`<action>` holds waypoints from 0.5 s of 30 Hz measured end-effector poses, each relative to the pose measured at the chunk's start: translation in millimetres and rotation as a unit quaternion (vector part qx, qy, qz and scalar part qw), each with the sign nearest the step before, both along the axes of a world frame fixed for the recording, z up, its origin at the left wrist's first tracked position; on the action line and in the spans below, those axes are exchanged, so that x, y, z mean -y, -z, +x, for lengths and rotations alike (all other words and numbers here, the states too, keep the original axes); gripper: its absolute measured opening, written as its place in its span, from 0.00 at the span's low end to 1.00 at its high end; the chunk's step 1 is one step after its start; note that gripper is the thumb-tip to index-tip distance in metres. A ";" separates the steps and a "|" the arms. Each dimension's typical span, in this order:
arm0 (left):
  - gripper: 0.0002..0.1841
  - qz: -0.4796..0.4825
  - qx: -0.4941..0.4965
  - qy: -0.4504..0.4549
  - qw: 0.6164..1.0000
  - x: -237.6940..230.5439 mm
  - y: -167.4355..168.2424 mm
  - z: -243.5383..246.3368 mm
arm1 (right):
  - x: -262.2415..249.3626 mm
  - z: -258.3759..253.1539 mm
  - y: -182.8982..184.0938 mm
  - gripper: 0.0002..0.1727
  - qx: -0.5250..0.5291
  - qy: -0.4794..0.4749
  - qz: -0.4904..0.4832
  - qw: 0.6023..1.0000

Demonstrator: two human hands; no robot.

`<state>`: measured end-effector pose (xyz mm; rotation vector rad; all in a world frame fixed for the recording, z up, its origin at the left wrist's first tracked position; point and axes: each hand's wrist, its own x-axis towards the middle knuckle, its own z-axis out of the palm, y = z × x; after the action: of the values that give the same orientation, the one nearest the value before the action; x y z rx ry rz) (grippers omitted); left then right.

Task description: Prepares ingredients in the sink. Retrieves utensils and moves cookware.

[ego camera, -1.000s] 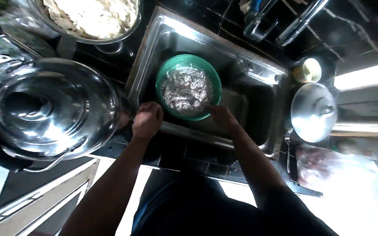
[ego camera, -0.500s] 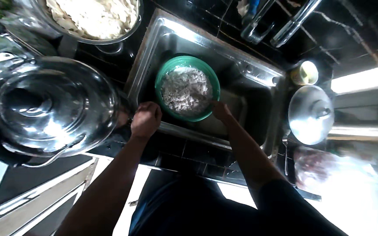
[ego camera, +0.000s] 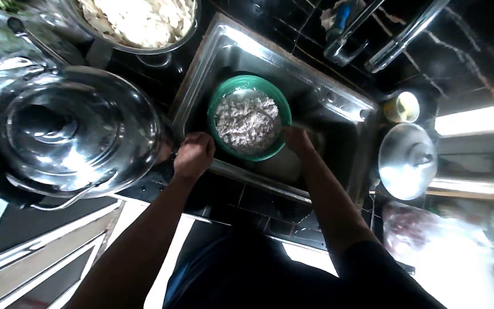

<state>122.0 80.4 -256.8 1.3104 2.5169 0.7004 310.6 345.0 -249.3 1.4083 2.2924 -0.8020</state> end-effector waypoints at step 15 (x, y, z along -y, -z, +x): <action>0.14 -0.002 -0.010 0.023 1.000 1.4 5.5 -0.7 | 49.8 30.2 2.0 0.20 -0.235 0.123 -0.106 0.958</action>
<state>121.2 79.0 -262.2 1.3749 2.4943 0.6771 340.8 295.2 -251.3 1.5499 2.2784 -1.5579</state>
